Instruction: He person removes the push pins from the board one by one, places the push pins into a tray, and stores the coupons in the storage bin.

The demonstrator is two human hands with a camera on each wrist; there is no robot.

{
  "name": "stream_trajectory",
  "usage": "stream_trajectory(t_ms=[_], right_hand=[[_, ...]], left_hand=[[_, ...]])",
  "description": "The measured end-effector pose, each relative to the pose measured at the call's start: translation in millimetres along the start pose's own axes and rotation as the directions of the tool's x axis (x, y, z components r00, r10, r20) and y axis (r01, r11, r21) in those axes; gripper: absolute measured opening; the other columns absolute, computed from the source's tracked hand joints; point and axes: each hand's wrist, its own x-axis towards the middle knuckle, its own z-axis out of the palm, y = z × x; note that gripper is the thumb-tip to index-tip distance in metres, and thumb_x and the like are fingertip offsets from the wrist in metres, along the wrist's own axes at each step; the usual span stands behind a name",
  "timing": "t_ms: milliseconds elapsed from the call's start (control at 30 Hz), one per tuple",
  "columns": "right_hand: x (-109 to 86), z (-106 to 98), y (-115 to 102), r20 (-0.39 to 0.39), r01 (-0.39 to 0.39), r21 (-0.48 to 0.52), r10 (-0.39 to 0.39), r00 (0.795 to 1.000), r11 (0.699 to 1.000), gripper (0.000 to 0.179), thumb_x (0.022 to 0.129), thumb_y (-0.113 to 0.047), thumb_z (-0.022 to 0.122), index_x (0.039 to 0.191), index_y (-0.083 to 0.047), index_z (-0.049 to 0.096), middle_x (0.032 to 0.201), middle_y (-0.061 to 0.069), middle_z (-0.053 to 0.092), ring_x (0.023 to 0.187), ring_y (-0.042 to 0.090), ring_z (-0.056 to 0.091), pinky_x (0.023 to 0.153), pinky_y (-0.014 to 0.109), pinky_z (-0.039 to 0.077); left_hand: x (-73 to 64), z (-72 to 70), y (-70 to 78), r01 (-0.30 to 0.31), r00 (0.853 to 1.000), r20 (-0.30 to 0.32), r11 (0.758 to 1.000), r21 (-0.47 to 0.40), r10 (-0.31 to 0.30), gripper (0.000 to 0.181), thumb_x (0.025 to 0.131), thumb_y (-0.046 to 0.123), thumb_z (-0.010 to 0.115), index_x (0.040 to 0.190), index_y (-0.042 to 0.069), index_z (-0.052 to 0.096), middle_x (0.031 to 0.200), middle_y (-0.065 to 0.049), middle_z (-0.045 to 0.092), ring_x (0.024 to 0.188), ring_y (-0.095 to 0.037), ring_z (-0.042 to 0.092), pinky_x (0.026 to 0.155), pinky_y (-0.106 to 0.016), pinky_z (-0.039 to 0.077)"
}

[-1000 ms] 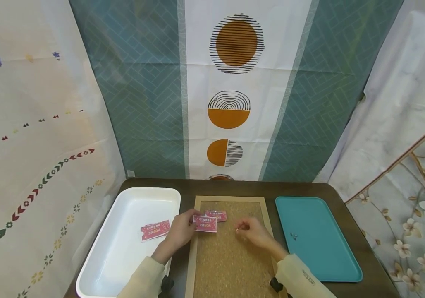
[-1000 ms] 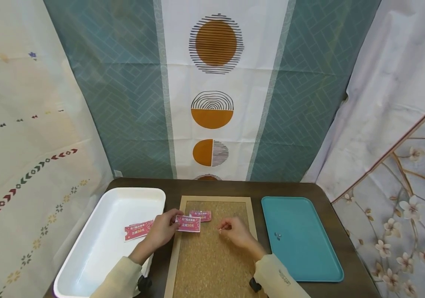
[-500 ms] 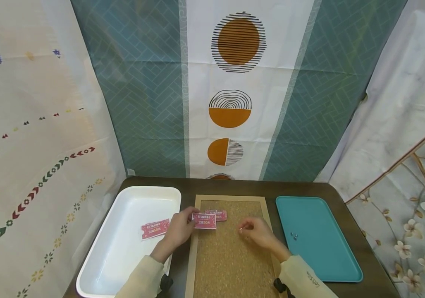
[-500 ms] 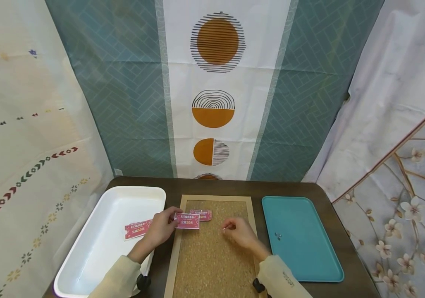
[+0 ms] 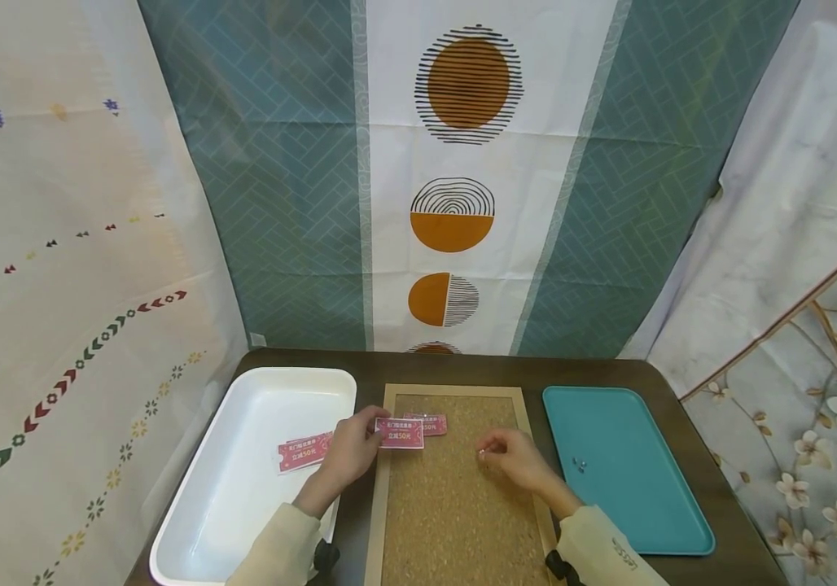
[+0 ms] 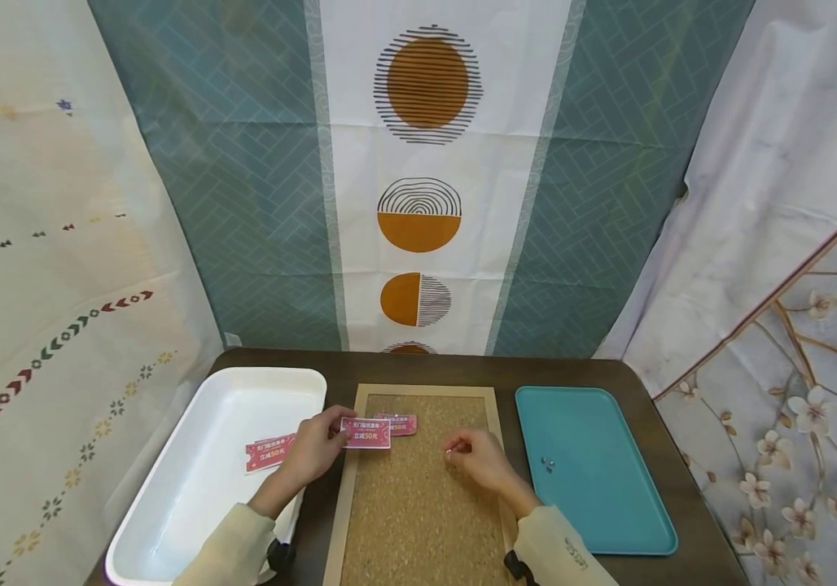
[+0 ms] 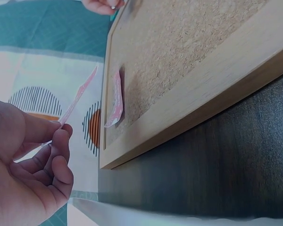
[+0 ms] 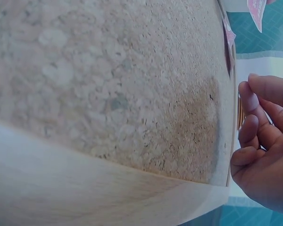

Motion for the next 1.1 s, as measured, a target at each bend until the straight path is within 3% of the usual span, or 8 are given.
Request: stream_trajectory(t_ms=[667,967,1100], right_hand=[[-5.5,-8,10,-0.060,-0.008,-0.004,0.007,0.998,1.000,0.010,0.091,-0.002,0.076,0.099,-0.007,0.076,0.093,0.004,0.073,0.084,0.015,0.063,0.070,0.029,0.053],[-7.5,-15,16,-0.064,0.009,-0.005,-0.009,0.998,1.000,0.006,0.094,-0.001,0.073,0.097,-0.006,0.075,0.091,0.003,0.072,0.082,0.013,0.061,0.067,0.026,0.052],[-9.5,-19,16,-0.064,0.007,-0.016,-0.008,0.998,1.000,0.007,0.094,0.000,0.073,0.097,-0.006,0.075,0.091,0.001,0.072,0.083,0.014,0.061,0.072,0.027,0.051]], left_hand=[[1.8,-1.9,1.8,0.015,1.000,-0.001,1.000,-0.007,-0.015,0.028,0.098,0.001,0.070,0.125,0.006,0.070,0.084,-0.004,0.067,0.064,-0.012,0.057,0.051,-0.025,0.048],[1.3,-2.2,2.1,0.025,1.000,-0.002,1.000,-0.005,-0.025,0.028,0.098,0.002,0.071,0.126,0.006,0.070,0.086,-0.004,0.067,0.064,-0.011,0.057,0.051,-0.024,0.048],[1.5,-1.3,2.7,0.029,1.000,-0.006,1.000,-0.003,-0.029,0.028,0.098,0.003,0.072,0.126,0.006,0.070,0.085,-0.004,0.066,0.064,-0.011,0.057,0.052,-0.024,0.048]])
